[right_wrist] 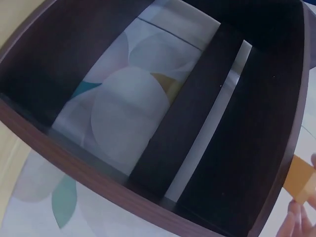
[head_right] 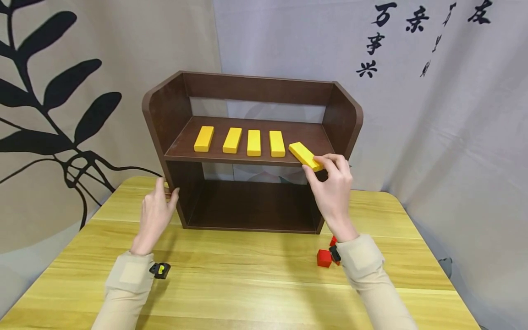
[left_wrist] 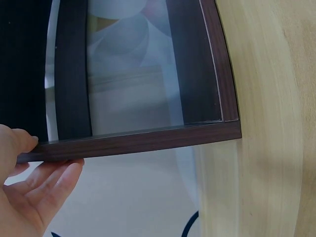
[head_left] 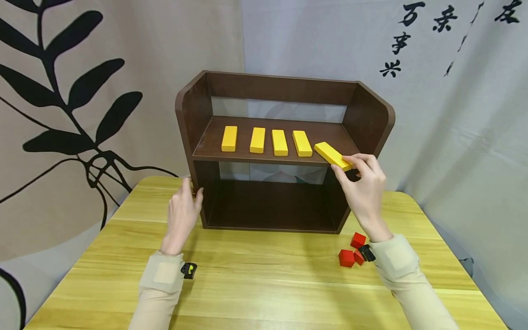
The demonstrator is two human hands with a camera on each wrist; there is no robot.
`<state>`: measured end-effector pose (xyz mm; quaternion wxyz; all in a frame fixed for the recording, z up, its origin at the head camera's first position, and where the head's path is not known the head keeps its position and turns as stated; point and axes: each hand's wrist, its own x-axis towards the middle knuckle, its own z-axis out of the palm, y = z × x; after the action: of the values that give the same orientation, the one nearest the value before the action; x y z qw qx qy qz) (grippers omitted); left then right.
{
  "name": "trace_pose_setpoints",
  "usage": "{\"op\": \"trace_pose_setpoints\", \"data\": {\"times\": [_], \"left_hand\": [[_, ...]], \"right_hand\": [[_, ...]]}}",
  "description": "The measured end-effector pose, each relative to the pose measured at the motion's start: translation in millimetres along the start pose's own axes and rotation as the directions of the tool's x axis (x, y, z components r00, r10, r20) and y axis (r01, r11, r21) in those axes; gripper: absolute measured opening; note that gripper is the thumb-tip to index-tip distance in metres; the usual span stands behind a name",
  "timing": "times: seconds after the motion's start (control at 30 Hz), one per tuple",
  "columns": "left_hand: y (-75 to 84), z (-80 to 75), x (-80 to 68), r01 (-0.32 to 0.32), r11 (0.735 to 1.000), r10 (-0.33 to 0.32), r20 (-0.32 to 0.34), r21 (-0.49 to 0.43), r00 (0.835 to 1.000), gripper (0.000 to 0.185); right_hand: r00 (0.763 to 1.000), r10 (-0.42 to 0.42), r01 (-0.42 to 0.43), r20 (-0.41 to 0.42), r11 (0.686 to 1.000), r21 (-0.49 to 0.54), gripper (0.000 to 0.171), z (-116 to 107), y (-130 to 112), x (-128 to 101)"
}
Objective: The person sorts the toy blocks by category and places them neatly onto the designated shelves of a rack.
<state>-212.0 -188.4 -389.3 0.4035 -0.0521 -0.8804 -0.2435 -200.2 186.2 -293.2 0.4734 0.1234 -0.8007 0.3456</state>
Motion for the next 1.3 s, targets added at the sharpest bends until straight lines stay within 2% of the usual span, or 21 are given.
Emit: {"op": "trace_pose_setpoints", "data": {"times": [0.13, 0.27, 0.4, 0.5, 0.93, 1.3], "left_hand": [[-0.1, -1.0, -0.2, -0.009, 1.0, 0.009, 0.001, 0.001, 1.0, 0.025], [0.1, -1.6, -0.7, -0.015, 1.0, 0.015, 0.002, -0.002, 1.0, 0.024], [0.0, -1.3, -0.6, -0.015, 1.0, 0.015, 0.0, -0.005, 1.0, 0.023], [-0.3, -0.7, -0.4, -0.016, 1.0, 0.016, -0.002, -0.005, 1.0, 0.024], [-0.3, 0.4, -1.2, -0.018, 1.0, 0.018, -0.007, -0.004, 1.0, 0.024], [-1.4, 0.6, -1.1, -0.02, 1.0, 0.02, -0.015, -0.001, 1.0, 0.024]], "right_hand": [[0.997, -0.073, 0.073, 0.031, 0.997, -0.014, 0.029, 1.6, -1.1, 1.7], [0.984, -0.163, 0.165, 0.071, 0.986, -0.025, 0.03, 1.4, 1.9, -2.0], [0.962, -0.265, 0.268, 0.065, 0.963, -0.04, 0.031, 0.7, 6.3, -7.3], [0.95, -0.308, 0.31, 0.054, 0.95, -0.046, 0.031, 0.8, 9.3, -10.1], [0.932, -0.304, 0.332, 0.196, 0.934, -0.132, 0.039, 4.6, 9.5, -8.0], [0.921, -0.306, 0.351, 0.241, 0.92, -0.174, 0.045, 10.6, 9.3, -4.7]]}}
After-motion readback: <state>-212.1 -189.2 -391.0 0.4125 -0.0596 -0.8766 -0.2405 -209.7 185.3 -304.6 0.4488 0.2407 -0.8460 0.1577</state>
